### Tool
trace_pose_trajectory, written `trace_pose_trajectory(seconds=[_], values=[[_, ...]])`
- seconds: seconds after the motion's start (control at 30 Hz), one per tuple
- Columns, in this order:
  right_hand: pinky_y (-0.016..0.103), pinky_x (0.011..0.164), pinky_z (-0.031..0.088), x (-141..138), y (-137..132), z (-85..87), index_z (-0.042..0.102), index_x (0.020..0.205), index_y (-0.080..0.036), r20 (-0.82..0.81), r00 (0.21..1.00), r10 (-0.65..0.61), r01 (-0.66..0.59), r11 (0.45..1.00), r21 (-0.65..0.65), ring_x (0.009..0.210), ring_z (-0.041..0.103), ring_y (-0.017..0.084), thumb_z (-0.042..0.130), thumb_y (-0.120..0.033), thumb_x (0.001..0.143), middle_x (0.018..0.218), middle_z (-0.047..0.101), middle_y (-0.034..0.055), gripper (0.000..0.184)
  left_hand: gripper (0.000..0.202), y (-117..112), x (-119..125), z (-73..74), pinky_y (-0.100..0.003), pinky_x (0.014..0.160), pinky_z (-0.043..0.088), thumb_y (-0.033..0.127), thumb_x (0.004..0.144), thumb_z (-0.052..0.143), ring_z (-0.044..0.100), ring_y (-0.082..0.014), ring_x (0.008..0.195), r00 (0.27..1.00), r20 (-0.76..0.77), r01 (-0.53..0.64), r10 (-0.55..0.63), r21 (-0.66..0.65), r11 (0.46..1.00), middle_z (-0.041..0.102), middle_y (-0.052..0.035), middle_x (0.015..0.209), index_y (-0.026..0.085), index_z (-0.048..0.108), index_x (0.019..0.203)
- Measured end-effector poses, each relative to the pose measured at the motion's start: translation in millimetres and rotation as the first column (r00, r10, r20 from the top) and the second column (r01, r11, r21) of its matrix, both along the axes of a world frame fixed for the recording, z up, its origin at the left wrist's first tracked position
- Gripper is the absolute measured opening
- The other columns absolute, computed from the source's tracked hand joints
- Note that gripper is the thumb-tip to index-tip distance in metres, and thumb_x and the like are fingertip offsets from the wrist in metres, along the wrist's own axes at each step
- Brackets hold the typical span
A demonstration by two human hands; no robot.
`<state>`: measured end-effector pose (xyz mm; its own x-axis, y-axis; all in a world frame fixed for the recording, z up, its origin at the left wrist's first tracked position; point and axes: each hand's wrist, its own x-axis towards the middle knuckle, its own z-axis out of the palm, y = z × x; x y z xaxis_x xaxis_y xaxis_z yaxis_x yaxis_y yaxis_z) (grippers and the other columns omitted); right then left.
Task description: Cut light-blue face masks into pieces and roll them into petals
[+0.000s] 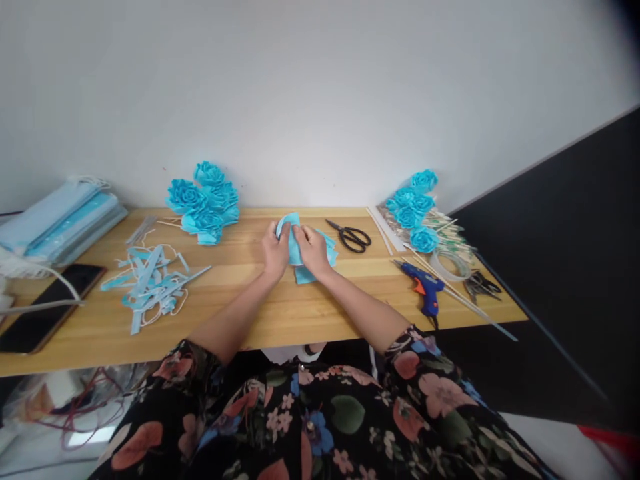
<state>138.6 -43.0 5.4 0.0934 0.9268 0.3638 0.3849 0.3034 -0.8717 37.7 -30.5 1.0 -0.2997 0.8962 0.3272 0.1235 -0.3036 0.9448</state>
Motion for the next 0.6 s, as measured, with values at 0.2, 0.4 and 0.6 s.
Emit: trace_pose_trajectory(seconds=[0.2,0.4,0.6], values=[[0.026,0.060,0.033,0,-1,1.5,0.036,0.062,-0.022,0.013,0.997,-0.074,0.073,0.997,0.037,0.060,0.040,0.012,0.041,-0.057,0.093,0.058,0.040,-0.0037,0.047,0.021,0,2,4.6,-0.021,0.061,0.037,0.035,0.079,0.070,0.047,-0.0111,0.063,0.973,0.219,0.078,-0.068,-0.037,0.996,0.053,0.0041,0.065,0.019,0.057,0.073],[0.027,0.054,0.039,13,5,-0.5,0.051,0.080,-0.023,-0.188,0.982,-0.009,-0.010,0.995,-0.099,0.053,0.047,0.014,0.026,-0.070,0.092,0.055,0.048,-0.0029,0.055,0.022,2,3,-3.2,-0.020,0.057,0.037,0.038,0.081,0.069,0.047,-0.0105,0.060,0.958,0.264,0.138,-0.113,-0.081,0.987,0.052,0.0039,0.065,0.019,0.059,0.077],[0.025,0.056,0.036,19,10,8.0,0.042,0.061,-0.022,-0.107,0.994,-0.034,0.034,0.999,-0.001,0.056,0.042,0.011,0.046,-0.066,0.087,0.055,0.042,-0.0043,0.052,0.022,2,2,-7.1,-0.020,0.058,0.035,0.034,0.079,0.070,0.044,-0.0099,0.060,0.955,0.175,0.250,-0.239,-0.041,0.967,0.051,0.0041,0.063,0.018,0.059,0.068]])
